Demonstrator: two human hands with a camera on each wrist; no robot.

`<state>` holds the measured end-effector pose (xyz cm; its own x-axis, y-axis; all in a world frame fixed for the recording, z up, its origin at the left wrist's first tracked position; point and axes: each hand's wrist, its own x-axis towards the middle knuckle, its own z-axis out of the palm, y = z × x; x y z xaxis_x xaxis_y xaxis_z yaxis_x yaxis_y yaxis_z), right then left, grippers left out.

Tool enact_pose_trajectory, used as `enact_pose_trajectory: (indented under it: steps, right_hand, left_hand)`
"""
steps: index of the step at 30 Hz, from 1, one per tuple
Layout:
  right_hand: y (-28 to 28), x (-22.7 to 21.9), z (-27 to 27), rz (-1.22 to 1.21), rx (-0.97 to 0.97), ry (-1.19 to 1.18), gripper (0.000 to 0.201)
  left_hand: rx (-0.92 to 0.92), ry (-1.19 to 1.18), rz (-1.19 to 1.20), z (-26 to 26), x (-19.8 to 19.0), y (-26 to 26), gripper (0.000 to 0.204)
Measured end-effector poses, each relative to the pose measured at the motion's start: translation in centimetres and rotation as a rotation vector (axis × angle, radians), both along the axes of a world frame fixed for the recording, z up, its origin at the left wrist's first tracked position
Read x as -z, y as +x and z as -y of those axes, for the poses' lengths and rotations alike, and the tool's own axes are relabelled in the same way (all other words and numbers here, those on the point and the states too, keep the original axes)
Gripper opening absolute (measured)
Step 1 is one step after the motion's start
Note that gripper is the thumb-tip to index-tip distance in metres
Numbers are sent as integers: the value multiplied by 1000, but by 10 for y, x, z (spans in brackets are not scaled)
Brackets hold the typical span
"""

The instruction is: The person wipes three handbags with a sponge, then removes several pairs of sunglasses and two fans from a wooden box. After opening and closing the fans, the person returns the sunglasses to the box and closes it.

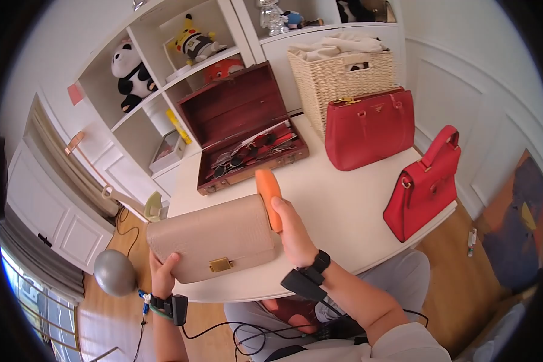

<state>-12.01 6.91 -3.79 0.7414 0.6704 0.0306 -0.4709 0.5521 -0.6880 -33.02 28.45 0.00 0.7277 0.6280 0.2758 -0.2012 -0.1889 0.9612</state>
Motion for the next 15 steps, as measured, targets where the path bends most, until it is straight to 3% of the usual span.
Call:
enact_pose_trajectory:
  steps: [9,15]
  right_hand:
    - [21,-39,21,281,292,-6,60]
    - [18,-43,47,674,586,-15,66]
  left_hand:
    - [146,46,14,20,8,34,71]
    - [221,72,-15,45,2,84,68]
